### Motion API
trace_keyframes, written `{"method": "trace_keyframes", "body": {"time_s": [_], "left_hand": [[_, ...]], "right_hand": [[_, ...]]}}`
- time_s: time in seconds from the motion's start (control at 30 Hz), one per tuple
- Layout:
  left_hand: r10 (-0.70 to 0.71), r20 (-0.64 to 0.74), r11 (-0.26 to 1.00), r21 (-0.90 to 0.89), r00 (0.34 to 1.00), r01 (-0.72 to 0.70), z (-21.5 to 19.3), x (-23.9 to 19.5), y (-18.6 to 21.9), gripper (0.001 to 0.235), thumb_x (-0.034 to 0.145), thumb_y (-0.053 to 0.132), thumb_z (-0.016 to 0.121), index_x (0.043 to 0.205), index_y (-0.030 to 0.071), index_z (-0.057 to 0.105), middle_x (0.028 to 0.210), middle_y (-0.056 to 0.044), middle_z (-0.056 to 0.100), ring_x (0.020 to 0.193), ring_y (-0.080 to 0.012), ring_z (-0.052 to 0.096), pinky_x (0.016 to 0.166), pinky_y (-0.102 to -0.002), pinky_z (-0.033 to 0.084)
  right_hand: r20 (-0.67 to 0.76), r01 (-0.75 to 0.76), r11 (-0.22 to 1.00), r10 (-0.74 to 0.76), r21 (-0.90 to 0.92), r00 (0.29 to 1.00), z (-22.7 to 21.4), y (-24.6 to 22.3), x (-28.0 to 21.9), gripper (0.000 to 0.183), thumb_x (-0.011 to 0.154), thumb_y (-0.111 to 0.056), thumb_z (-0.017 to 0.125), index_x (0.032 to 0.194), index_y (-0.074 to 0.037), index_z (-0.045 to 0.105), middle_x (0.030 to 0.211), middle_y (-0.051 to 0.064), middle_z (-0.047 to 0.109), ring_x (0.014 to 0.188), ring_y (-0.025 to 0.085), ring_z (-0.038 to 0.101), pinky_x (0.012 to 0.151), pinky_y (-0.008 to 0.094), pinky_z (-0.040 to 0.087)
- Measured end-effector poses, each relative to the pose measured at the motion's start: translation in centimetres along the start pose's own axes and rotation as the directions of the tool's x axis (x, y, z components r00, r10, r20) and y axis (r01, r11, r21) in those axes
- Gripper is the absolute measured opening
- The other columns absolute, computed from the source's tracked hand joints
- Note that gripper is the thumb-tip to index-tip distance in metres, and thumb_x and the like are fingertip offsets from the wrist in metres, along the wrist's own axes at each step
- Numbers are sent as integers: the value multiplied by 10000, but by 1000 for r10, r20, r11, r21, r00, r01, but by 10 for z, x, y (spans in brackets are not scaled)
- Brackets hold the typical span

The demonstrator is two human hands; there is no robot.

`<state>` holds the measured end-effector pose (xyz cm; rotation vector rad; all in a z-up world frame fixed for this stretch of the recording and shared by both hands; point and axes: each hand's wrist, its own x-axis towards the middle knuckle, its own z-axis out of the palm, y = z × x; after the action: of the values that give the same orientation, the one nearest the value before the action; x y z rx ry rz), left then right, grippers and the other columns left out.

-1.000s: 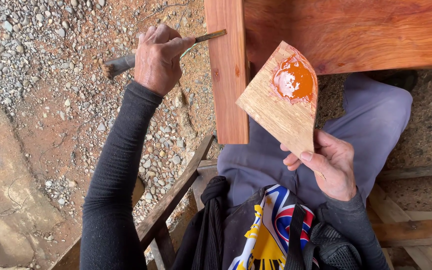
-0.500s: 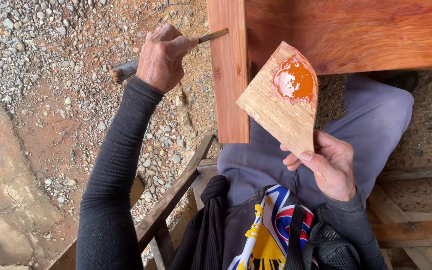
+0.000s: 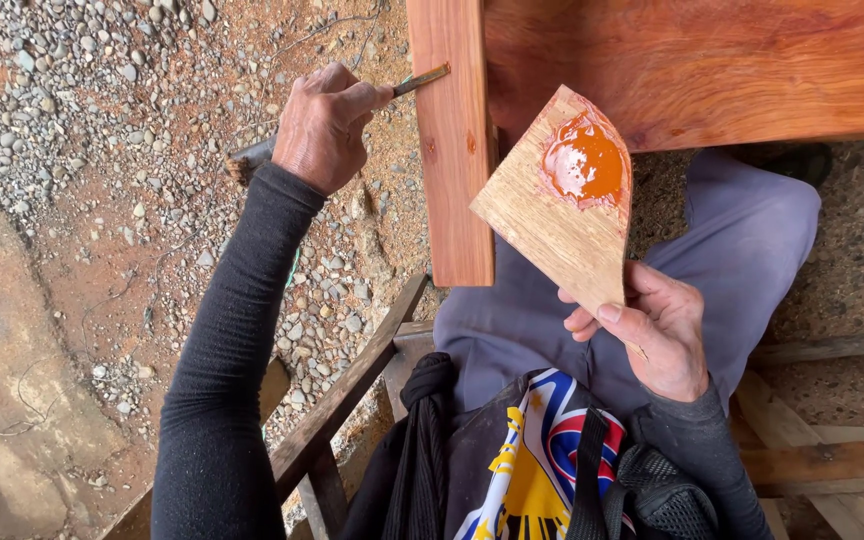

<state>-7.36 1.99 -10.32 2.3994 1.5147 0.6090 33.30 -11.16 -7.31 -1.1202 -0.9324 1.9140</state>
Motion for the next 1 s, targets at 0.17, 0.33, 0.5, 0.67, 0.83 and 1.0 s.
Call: {"method": "trace_keyframes", "body": {"time_s": [0.17,0.33,0.5,0.67,0.83,1.0], "left_hand": [[-21,11,1000,11,1000,21,-4,-3,2,286,881,-92,698,1088,77,796,836,-121,628,740,-286,609,591,-406,452],[-19,29,998,62,999,17,-14,-5,6,256,891,-67,709,1096,61,794,821,-97,610,695,-260,567,588,-417,413],[-11,-24,995,100,1000,13,-17,-5,10,283,901,-66,688,1116,82,797,847,-82,578,797,-258,561,646,-393,444],[-6,-33,994,106,999,10,-10,0,-10,290,932,-75,663,1131,87,799,853,-72,570,814,-231,548,659,-384,453],[75,21,982,169,997,-78,-27,15,-30,286,988,-59,658,1105,167,787,873,-14,592,882,-216,550,787,-389,419],[203,88,962,169,975,-215,-46,49,-35,308,909,-66,660,1070,171,772,908,-14,584,977,-217,578,888,-406,397]], "right_hand": [[6,18,1000,-18,-8,1000,-1,0,-1,394,930,-126,608,1212,150,606,1110,266,722,841,253,741,710,342,620],[13,16,1000,-16,17,1000,0,-1,0,426,920,-112,607,1260,145,595,1107,260,719,846,245,735,717,337,612],[28,4,1000,-4,8,1000,0,-2,0,409,931,-118,605,1238,152,601,1114,259,723,847,248,740,721,338,615],[3,11,1000,-11,6,1000,-2,-2,0,431,919,-113,606,1265,145,591,1114,257,719,845,245,738,716,335,613],[23,0,1000,-1,30,1000,-4,2,1,416,936,-115,612,1251,156,595,1124,263,720,862,250,738,733,338,610],[-6,-3,999,3,33,1000,-2,3,-1,443,921,-117,637,1266,156,592,1123,266,721,859,249,736,732,345,618]]}}
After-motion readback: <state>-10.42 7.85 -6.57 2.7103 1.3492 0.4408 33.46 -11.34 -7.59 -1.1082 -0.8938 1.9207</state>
